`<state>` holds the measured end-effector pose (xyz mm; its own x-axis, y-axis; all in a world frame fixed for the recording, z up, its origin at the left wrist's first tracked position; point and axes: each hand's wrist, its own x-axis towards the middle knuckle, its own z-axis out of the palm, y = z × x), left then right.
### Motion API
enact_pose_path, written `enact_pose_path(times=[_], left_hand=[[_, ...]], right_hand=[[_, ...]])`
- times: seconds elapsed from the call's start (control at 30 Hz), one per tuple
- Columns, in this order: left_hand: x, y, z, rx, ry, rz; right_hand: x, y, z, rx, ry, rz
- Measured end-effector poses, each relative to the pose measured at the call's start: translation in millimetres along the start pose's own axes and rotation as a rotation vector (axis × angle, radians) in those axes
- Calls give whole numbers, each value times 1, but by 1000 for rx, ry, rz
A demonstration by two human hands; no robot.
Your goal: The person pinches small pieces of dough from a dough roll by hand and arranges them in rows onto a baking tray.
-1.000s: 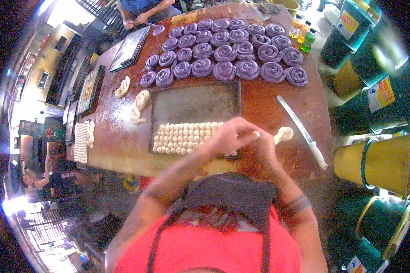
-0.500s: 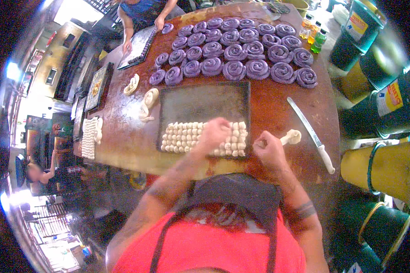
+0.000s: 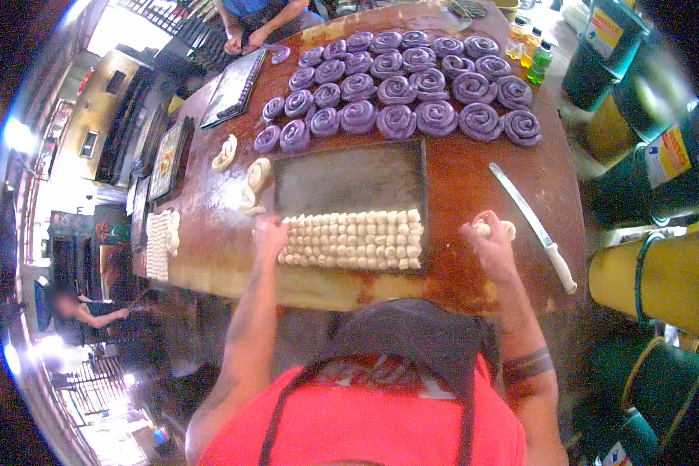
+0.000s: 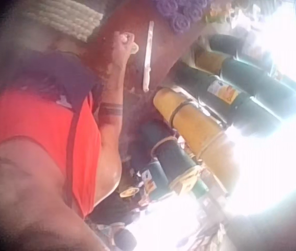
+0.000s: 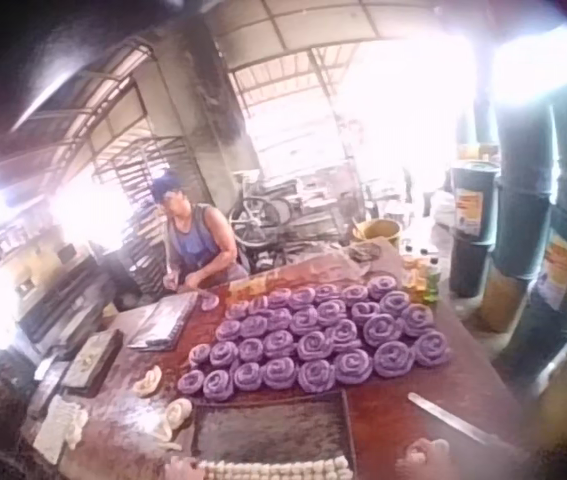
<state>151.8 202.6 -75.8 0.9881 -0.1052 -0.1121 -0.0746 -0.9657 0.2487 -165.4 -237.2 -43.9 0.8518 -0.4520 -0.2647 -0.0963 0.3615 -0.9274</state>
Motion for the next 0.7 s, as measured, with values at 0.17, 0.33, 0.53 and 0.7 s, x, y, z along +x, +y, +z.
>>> enact_pose_path(times=[0.17,0.33,0.53,0.7], left_hand=[[-44,144,19,-768,58,418],[-142,288,4,-696,-453,1201],[-156,279,41,-871,-605,526],[-150,279,27,-731,-753,453]], right_hand=[[6,42,7,-459,109,1],[-6,22,43,-61,93,20],[-22,7,45,-704,142,-310],[-29,-7,40,-732,-85,-206]])
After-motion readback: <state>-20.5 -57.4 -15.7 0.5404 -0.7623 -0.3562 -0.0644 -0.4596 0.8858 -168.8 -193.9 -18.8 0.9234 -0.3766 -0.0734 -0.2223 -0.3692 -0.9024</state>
